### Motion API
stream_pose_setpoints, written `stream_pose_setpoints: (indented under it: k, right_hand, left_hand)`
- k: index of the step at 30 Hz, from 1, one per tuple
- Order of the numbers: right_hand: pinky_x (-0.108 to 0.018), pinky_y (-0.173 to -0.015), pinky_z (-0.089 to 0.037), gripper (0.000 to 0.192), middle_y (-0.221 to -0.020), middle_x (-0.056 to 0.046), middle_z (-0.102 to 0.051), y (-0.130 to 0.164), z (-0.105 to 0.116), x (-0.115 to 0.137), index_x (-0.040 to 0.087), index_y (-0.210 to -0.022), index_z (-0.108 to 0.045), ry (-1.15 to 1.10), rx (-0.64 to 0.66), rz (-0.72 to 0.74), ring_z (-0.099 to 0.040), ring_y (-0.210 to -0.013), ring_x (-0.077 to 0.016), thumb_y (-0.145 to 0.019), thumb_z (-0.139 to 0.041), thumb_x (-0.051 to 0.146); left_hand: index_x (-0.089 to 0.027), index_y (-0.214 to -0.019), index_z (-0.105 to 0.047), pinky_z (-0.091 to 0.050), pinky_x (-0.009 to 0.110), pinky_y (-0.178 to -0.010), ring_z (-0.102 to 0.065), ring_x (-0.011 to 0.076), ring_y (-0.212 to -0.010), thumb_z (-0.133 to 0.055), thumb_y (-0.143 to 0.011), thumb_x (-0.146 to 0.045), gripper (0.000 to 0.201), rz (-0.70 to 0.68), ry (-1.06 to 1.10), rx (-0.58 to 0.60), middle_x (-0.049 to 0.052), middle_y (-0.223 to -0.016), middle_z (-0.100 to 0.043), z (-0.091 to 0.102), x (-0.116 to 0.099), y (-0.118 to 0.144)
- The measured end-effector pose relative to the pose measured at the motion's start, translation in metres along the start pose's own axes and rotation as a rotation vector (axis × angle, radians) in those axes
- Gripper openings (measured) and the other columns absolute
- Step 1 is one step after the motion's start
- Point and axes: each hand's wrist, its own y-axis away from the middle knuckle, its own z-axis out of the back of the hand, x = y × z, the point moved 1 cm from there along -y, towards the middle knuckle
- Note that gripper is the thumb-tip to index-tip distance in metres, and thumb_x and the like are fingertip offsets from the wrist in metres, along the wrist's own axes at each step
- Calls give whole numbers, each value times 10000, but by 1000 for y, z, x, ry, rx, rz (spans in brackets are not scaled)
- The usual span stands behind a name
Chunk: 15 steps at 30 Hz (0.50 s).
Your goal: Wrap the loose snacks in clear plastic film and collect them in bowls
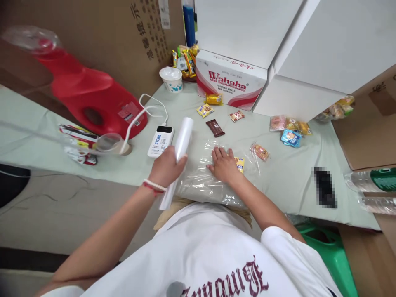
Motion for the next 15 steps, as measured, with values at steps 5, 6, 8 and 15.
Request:
stream_pose_setpoints:
  k: [5,6,8,15]
  right_hand:
    - [-726,-1237,-181,601,-1657,-200,-420,3,5,0,143,-1547,-510,-43,9,-24,-399,-1514,-376,-1080,-366,494]
    - [-732,-1238,-171,586,-1643,-194,-444,3,8,0,150,-1535,-523,-58,16,-30,-401,-1512,-375,-1085,-363,489]
    - [-735,-1236,-172,561,-1619,-182,-483,4,17,-2,160,-1515,-543,-107,18,-22,-402,-1511,-372,-1092,-362,481]
    - [-462,-998,-510,318,-1163,-143,-738,81,57,-34,189,-1200,-702,-377,-471,15,-656,-1084,-275,-1089,-455,355]
  left_hand:
    - [-99,-1239,-575,-580,463,-853,-726,377,-1064,-522,-994,-397,389,75,-55,30,234,-1232,-680,-36,-8,-18]
    - [-103,-1243,-586,-583,470,-860,-720,377,-1074,-529,-988,-397,394,82,-79,17,233,-1228,-679,-39,-6,-21]
    - [-104,-1233,-622,-580,502,-902,-686,395,-1138,-559,-966,-406,408,68,-137,-20,241,-1232,-669,-40,-4,-25]
    - [-188,-1524,-467,-407,625,-1160,-375,406,-1522,-566,-901,-149,632,-369,-33,-359,219,-1618,-443,-56,5,-11]
